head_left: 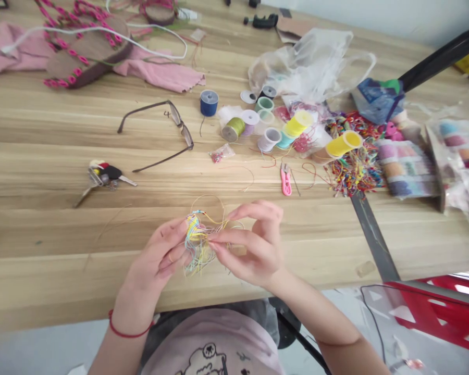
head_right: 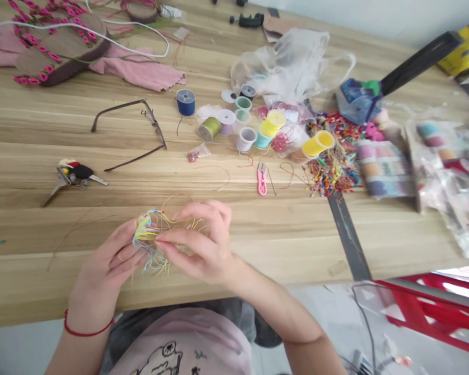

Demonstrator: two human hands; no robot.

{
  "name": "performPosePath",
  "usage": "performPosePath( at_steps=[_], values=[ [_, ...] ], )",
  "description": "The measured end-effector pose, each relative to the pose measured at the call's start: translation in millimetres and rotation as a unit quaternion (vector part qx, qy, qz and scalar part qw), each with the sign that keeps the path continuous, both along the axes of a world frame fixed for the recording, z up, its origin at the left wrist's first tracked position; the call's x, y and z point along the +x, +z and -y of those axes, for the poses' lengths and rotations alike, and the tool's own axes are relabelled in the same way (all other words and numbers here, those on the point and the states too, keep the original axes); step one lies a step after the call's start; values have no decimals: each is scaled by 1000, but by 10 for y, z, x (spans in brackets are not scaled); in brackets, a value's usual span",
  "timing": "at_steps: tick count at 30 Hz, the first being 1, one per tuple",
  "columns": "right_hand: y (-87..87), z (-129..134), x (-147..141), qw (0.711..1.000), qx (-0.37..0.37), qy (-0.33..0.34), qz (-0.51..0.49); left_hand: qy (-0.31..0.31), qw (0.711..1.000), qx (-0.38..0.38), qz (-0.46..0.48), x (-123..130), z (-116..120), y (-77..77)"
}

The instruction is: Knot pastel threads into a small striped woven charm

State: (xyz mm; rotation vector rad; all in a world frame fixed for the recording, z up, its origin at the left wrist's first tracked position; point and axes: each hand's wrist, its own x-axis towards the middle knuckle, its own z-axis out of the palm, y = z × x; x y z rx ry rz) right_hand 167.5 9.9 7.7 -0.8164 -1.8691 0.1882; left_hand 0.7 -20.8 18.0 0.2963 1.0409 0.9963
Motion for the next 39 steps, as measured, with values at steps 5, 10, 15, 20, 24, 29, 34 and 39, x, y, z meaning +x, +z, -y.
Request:
performPosePath(
  at_steps=[5,10,15,20,24,29,34,39],
  values=[
    [-27,19,-17,999,-11,17,33,-61,995,63,56,-18,-24,-127],
    [-26,18,5,999,-19,13,41,-83,992,69,70,-23,-42,-210],
    [-30,15,0,999,-26,10,45,-85,992,64,63,-10,-42,-208],
    [-40,17,-6,999,-20,12,42,-93,993,61,45,-23,-49,-220],
    [-43,15,-3,999,-12,20,39,-92,993,62,38,-19,-47,-212],
    [-30,18,10,999,-22,21,37,-89,994,52,38,-10,-42,-187],
    [-32,19,4,998,-33,25,44,-89,994,58,26,-1,-53,-172],
    [-50,13,-12,997,-48,21,56,-81,995,48,16,10,-57,-155]
  ],
)
